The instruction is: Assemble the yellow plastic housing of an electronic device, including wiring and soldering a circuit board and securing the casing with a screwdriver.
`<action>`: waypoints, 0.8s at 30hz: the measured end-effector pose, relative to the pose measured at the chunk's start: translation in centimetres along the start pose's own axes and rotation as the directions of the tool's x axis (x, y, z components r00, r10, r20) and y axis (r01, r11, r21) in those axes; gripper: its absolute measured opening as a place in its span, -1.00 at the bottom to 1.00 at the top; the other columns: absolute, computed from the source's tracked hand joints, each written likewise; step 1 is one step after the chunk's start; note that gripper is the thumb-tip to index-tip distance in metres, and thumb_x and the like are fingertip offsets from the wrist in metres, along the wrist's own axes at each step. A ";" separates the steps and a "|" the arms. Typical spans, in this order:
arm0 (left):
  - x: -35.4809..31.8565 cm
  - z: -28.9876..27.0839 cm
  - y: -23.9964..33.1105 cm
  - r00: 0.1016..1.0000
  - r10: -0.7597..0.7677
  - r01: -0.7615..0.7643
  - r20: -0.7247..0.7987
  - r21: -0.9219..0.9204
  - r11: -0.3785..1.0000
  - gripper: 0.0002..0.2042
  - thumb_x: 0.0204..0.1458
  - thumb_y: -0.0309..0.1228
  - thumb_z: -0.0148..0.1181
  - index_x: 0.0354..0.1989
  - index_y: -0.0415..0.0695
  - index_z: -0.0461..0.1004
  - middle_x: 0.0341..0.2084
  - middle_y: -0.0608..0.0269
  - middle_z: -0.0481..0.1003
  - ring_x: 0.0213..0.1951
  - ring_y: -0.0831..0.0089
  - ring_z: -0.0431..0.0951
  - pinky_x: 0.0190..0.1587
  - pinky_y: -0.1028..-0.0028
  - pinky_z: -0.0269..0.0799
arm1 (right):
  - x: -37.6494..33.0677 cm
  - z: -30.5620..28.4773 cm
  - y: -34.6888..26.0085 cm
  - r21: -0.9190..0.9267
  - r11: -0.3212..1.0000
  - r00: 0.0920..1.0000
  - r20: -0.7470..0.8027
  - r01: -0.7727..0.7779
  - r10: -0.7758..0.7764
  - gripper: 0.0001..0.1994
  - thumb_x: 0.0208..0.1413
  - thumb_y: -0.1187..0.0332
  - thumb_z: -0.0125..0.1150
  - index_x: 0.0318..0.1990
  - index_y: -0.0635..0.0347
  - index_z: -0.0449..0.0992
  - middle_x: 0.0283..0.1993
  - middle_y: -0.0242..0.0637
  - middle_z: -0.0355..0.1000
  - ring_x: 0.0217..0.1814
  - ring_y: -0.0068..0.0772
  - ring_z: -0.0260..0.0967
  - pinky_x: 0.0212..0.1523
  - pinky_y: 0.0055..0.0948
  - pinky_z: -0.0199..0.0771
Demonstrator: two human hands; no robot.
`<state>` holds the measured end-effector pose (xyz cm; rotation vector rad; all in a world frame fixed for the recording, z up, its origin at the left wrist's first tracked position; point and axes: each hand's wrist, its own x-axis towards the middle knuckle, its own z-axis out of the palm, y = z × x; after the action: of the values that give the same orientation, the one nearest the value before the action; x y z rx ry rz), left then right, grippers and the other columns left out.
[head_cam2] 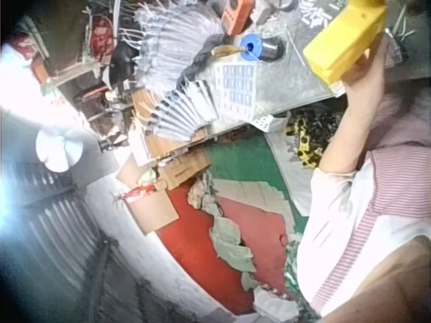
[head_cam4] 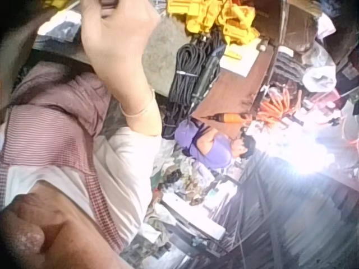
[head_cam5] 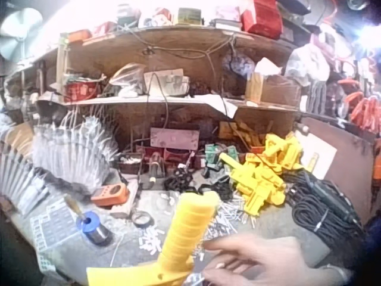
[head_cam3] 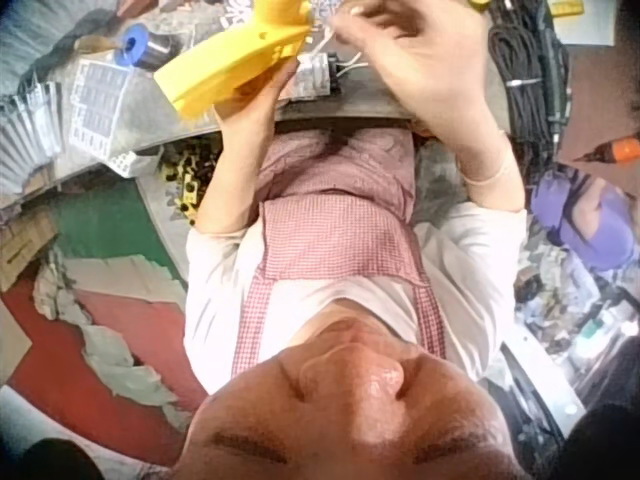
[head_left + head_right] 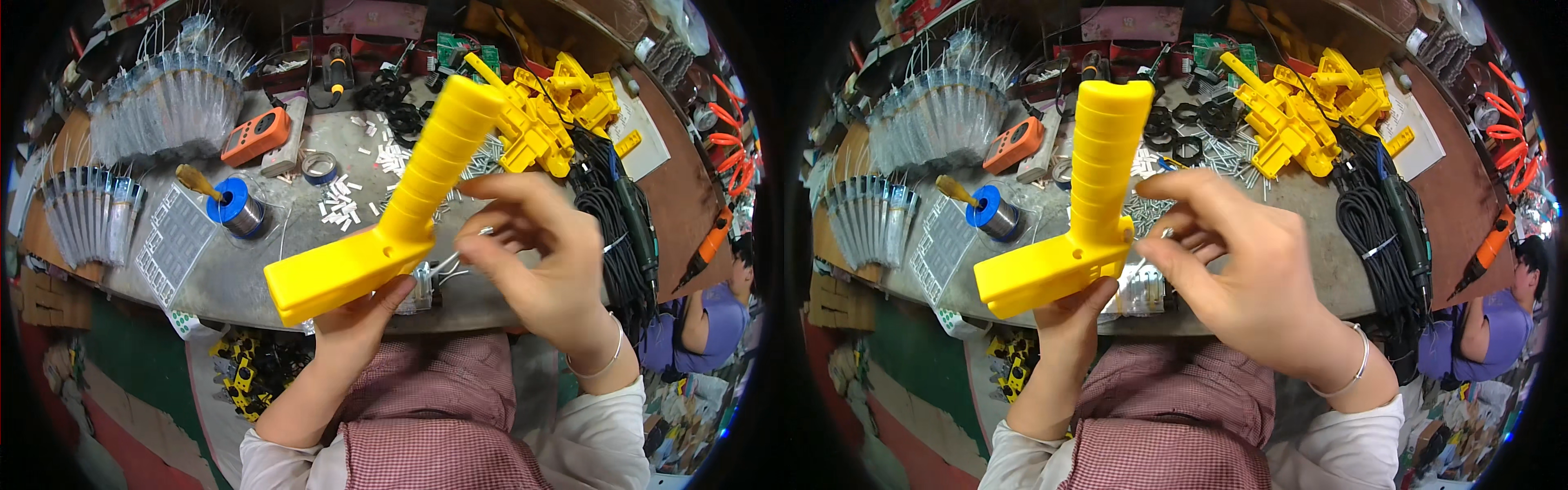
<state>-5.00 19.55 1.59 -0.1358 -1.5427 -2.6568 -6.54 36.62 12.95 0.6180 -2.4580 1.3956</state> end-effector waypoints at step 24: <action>5.0 0.4 5.1 0.833 -0.219 0.111 0.508 0.235 0.966 -0.39 -0.16 -0.60 0.44 0.13 -0.29 0.31 -0.08 0.17 0.50 -0.02 0.41 0.52 0.04 0.40 0.45 | 1.2 -1.6 0.4 -0.741 0.493 0.872 0.262 0.457 -0.415 -0.67 -0.13 0.53 0.24 -0.11 0.25 0.55 -0.18 -0.21 0.47 -0.04 -0.13 0.44 0.14 -0.13 0.39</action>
<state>-9.40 17.29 6.75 -0.8289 -2.0443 -2.7141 -7.74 37.84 13.95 0.9381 -2.3525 0.0253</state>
